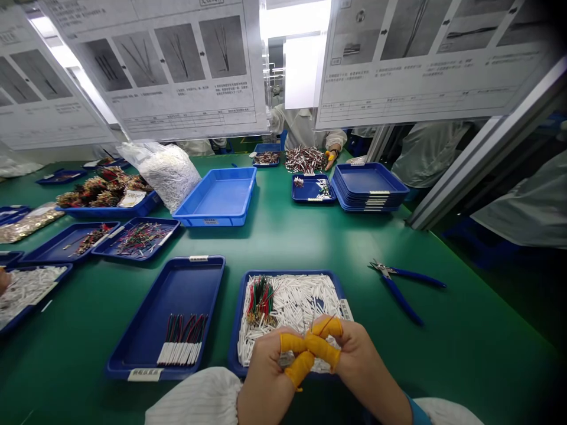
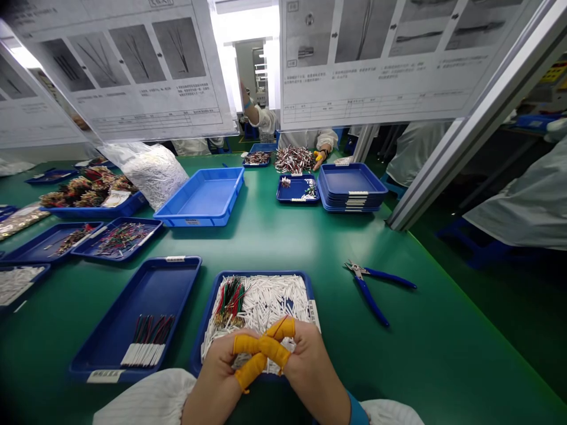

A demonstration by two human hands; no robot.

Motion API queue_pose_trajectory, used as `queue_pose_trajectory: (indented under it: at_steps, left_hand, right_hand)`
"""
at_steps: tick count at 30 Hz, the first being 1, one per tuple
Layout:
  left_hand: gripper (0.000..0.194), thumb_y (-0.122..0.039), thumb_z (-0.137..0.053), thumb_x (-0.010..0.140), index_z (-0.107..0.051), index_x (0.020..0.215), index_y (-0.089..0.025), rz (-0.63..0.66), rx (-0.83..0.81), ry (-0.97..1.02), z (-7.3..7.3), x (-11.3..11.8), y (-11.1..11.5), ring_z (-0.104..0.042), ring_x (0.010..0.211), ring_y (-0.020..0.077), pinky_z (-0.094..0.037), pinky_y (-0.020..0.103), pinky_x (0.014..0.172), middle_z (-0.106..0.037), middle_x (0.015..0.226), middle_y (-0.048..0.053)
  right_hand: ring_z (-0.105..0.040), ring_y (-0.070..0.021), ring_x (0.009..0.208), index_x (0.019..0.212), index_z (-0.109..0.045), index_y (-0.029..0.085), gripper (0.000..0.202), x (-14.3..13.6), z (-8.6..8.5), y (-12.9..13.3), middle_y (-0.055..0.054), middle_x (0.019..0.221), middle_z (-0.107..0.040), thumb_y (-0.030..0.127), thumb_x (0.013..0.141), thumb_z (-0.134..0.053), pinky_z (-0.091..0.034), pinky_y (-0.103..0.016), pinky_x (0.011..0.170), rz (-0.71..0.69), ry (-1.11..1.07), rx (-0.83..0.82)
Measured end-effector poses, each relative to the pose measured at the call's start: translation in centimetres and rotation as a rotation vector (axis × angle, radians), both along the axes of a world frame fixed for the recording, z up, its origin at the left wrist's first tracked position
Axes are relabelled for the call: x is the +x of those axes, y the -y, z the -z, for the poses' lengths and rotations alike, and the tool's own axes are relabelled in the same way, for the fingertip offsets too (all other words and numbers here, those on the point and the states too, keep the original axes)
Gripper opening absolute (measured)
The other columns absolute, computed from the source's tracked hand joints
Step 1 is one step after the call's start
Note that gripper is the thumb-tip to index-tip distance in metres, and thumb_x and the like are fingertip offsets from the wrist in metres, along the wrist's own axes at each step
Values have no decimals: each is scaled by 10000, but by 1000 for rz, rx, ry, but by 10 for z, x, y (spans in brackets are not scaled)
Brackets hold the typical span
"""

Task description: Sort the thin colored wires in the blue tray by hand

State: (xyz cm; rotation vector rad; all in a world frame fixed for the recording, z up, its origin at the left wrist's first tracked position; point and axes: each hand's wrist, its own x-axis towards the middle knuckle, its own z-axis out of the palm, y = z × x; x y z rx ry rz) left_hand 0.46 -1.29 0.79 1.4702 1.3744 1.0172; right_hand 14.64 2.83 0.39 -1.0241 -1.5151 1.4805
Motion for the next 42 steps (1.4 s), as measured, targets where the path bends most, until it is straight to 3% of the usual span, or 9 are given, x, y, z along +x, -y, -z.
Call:
queue_pose_trajectory:
  at_steps: [3, 8, 13, 20, 25, 31, 35, 39, 42]
  left_hand:
    - [74, -166, -604, 726, -672, 755, -157, -2, 7, 2, 1, -1, 0, -595, 715, 166, -452, 239, 673, -656, 761, 42]
    - [81, -150, -587, 731, -642, 672, -141, 18, 20, -11, 2, 0, 1, -572, 668, 157, -447, 236, 627, -629, 699, 39]
    - [82, -149, -586, 729, -625, 657, -148, 17, 29, -37, 2, 1, 3, -566, 662, 153, -442, 236, 624, -626, 703, 35]
    - [67, -190, -638, 693, -635, 648, -141, 50, 9, -83, 4, 1, 1, -522, 578, 134, -408, 221, 544, -598, 634, 20]
    - [127, -190, -622, 706, -593, 591, -143, -18, 24, -65, 5, -1, 2, -505, 566, 125, -402, 217, 547, -571, 599, 3]
    - [153, -164, -628, 689, -571, 549, -144, -29, 28, -101, 2, 0, 1, -499, 555, 121, -391, 210, 536, -553, 577, -4]
    - [144, -184, -595, 725, -604, 586, -150, -23, -8, -138, 2, -1, 5, -533, 610, 148, -411, 226, 580, -589, 622, 20]
    - [142, -283, -581, 751, -675, 786, -182, -94, -50, -123, 8, -6, 10, -544, 861, 212, -409, 281, 780, -643, 899, 70]
    - [256, -364, -541, 773, -678, 703, -160, 4, -157, 39, 10, -8, 7, -562, 780, 192, -435, 264, 718, -644, 819, 67]
  right_hand:
    - [-527, -147, 556, 580, -633, 177, 133, -1, 3, 1, -6, 576, -598, 277, 654, -678, -442, -253, 541, -8, 25, 37]
    - [-591, -203, 753, 777, -650, 180, 183, 2, 4, -1, -56, 777, -647, 329, 673, -671, -482, -312, 688, 31, -48, -102]
    - [-555, -162, 662, 703, -630, 180, 131, 4, 0, -4, -25, 690, -606, 310, 710, -641, -472, -282, 638, -60, -29, -49]
    - [-570, -172, 650, 711, -634, 179, 154, 3, 1, -1, -23, 677, -623, 331, 697, -645, -471, -282, 619, -77, -3, -77]
    - [-584, -213, 804, 738, -628, 187, 164, 4, 0, 0, -56, 827, -642, 340, 684, -654, -462, -319, 739, 43, 9, -45]
    - [-517, -163, 594, 600, -597, 181, 169, 4, -1, -1, -16, 617, -572, 299, 721, -611, -434, -273, 561, -68, 73, 28]
    - [-511, -159, 590, 601, -583, 182, 154, 3, -1, 1, -8, 606, -556, 277, 720, -606, -421, -263, 556, -77, 104, 72]
    - [-545, -177, 675, 721, -603, 185, 125, 1, -3, 4, -34, 712, -580, 275, 775, -535, -440, -280, 622, -77, 133, 113]
    - [-550, -174, 689, 748, -578, 192, 98, 0, -3, 5, -39, 760, -563, 217, 780, -490, -447, -280, 619, -75, 99, 192]
